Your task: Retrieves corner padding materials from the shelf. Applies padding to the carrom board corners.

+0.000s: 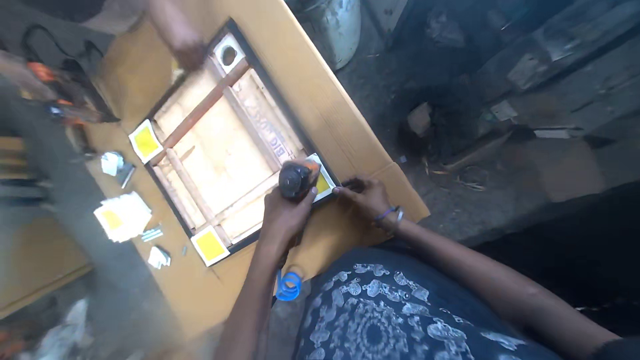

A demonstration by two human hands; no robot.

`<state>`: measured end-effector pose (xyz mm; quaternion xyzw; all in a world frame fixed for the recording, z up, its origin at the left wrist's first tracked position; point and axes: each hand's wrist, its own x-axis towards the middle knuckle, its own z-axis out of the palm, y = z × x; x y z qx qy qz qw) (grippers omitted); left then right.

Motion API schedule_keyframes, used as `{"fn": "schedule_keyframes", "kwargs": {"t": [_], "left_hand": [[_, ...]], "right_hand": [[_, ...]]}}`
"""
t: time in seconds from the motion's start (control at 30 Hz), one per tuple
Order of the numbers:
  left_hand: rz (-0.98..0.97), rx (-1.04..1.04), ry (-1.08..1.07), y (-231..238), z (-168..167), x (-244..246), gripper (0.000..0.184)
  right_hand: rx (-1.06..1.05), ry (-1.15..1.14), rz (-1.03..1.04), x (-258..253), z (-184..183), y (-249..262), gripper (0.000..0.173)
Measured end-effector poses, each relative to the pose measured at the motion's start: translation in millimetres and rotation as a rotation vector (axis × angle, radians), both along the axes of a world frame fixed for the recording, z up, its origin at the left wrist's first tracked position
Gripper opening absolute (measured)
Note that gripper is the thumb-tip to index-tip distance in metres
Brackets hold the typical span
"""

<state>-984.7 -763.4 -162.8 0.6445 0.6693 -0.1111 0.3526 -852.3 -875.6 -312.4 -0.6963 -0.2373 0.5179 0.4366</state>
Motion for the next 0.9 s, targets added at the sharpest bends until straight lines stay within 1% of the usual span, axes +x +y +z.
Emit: {"fn": "schedule_keyframes", "kwargs": {"t": [0.07, 0.13, 0.3, 0.37, 0.4, 0.5, 0.57, 0.67, 0.77, 0.83, 0.9], "left_hand": [[-0.103, 0.006, -0.016, -22, 2, -12, 0.044], [-0.197, 0.040, -0.048, -43, 0, -19, 0.033], [-0.182, 0.054, -0.045, -53, -6, -20, 0.026], [-0.079, 0.025, -0.051, -57, 0, -31, 0.032], [0.019, 0.008, -0.068, -59, 3, -41, 0.036], [0.308, 0.017, -0.093, -73, 7, -79, 0.037], [0.405, 0.015, -0.091, -77, 6, -95, 0.036], [0.441, -0.025, -0.110, -77, 2, -99, 0.036], [0.358, -0.010, -0.114, -81, -4, -93, 0.034], [0.295, 0.023, -0.104, -87, -7, -89, 0.035], [0.293, 0.064, -0.099, -94, -5, -101, 0.033]], "right_hand": [[-0.016, 0.006, -0.007, 2, 0, 0, 0.026], [-0.016, 0.005, -0.003, 1, -1, -1, 0.023], [0.001, 0.002, -0.003, 2, -3, -2, 0.022], [0.031, 0.033, 0.020, 3, 0, -6, 0.021], [0.052, 0.061, 0.037, 6, 0, -9, 0.021], [0.115, 0.122, 0.074, 14, -4, -27, 0.020], [0.190, 0.061, 0.122, 19, -8, -40, 0.019], [0.337, -0.113, 0.180, 21, -12, -56, 0.019], [0.387, -0.264, 0.193, 21, -16, -67, 0.019], [0.365, -0.283, 0.180, 23, -16, -76, 0.018], [0.362, -0.274, 0.183, 26, -14, -82, 0.018]]}}
